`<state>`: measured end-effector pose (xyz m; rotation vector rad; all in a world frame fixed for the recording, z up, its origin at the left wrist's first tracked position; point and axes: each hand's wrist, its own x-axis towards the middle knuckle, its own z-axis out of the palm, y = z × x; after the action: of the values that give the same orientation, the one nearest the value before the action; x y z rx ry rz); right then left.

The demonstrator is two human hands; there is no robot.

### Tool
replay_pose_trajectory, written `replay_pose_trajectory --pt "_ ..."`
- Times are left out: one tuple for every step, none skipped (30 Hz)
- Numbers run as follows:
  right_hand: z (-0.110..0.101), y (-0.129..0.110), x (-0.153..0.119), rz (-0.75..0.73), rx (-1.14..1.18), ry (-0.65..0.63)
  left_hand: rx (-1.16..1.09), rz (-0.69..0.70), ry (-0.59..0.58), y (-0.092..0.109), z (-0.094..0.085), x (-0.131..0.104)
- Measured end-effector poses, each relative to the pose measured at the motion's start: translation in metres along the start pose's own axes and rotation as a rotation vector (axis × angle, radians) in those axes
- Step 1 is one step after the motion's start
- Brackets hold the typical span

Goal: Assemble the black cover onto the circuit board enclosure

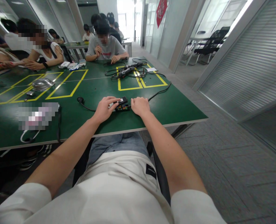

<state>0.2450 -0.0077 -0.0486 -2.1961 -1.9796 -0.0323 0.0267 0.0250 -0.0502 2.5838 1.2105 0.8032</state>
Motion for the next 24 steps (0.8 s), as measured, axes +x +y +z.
replay_pose_trajectory --pt "0.0002 -0.0001 0.0002 0.0 -0.001 0.004 -0.015 0.048 -0.062 -0.0013 0.0004 0.0" --pt "0.0005 -0.0002 0.0004 -0.001 0.0 0.005 -0.022 0.085 -0.108 -0.0023 0.0009 0.0001" --pt "0.0007 -0.0002 0.0006 -0.001 0.002 0.006 -0.025 0.109 -0.134 -0.0029 0.0014 0.0003" --pt "0.001 -0.0002 0.0007 -0.001 0.005 0.005 -0.025 0.12 -0.142 -0.0031 0.0018 0.0005" --pt "0.0014 0.0 0.0008 0.0 0.008 0.004 -0.026 0.12 -0.135 -0.0029 0.0022 0.0006" --pt "0.0018 0.0001 0.0009 -0.001 0.011 0.005 -0.026 0.116 -0.126 -0.0025 0.0026 0.0006" --pt "0.0024 0.0004 0.0011 -0.002 0.014 0.007 -0.028 0.11 -0.12 -0.0019 0.0029 0.0004" --pt "0.0029 0.0006 0.0012 -0.001 0.016 0.008 -0.031 0.105 -0.118 -0.0013 0.0031 0.0002" --pt "0.0034 0.0008 0.0014 0.0 0.017 0.009 -0.036 0.103 -0.118 -0.0008 0.0033 -0.0002" --pt "0.0038 0.001 0.0016 0.002 0.019 0.01 -0.04 0.104 -0.118 -0.0006 0.0034 -0.0007" --pt "0.0041 0.0011 0.0018 0.003 0.02 0.009 -0.044 0.107 -0.117 -0.0004 0.0036 -0.0012" --pt "0.0043 0.0011 0.0019 0.004 0.021 0.009 -0.048 0.112 -0.115 -0.0005 0.0037 -0.0016" --pt "0.0044 0.001 0.002 0.006 0.022 0.01 -0.05 0.115 -0.112 -0.0006 0.0038 -0.0019" --pt "0.0043 0.0009 0.002 0.007 0.022 0.012 -0.049 0.116 -0.108 -0.0008 0.0039 -0.002" --pt "0.0042 0.0008 0.0019 0.007 0.024 0.013 -0.048 0.115 -0.105 -0.0009 0.004 -0.002" --pt "0.004 0.0006 0.0018 0.008 0.026 0.014 -0.045 0.114 -0.105 -0.0008 0.0042 -0.0019" --pt "0.0039 0.0005 0.0017 0.01 0.026 0.015 -0.043 0.112 -0.105 -0.0007 0.0043 -0.0017" --pt "0.0038 0.0005 0.0016 0.011 0.027 0.014 -0.04 0.11 -0.106 -0.0004 0.0044 -0.0015" --pt "0.0037 0.0005 0.0016 0.009 0.027 0.013 -0.037 0.107 -0.108 0.0 0.0045 -0.0014" --pt "0.0037 0.0005 0.0016 0.007 0.028 0.013 -0.035 0.104 -0.111 0.0005 0.0046 -0.0013" --pt "0.0039 0.0007 0.0016 0.006 0.029 0.013 -0.034 0.1 -0.116 0.001 0.0046 -0.0013" --pt "0.0041 0.0008 0.0018 0.004 0.03 0.014 -0.033 0.096 -0.123 0.0015 0.0046 -0.0015" --pt "0.0043 0.001 0.0019 0.002 0.031 0.015 -0.034 0.092 -0.128 0.002 0.0044 -0.0016" --pt "0.0045 0.0012 0.0021 0.002 0.031 0.016 -0.035 0.085 -0.128 0.0023 0.004 -0.0018"
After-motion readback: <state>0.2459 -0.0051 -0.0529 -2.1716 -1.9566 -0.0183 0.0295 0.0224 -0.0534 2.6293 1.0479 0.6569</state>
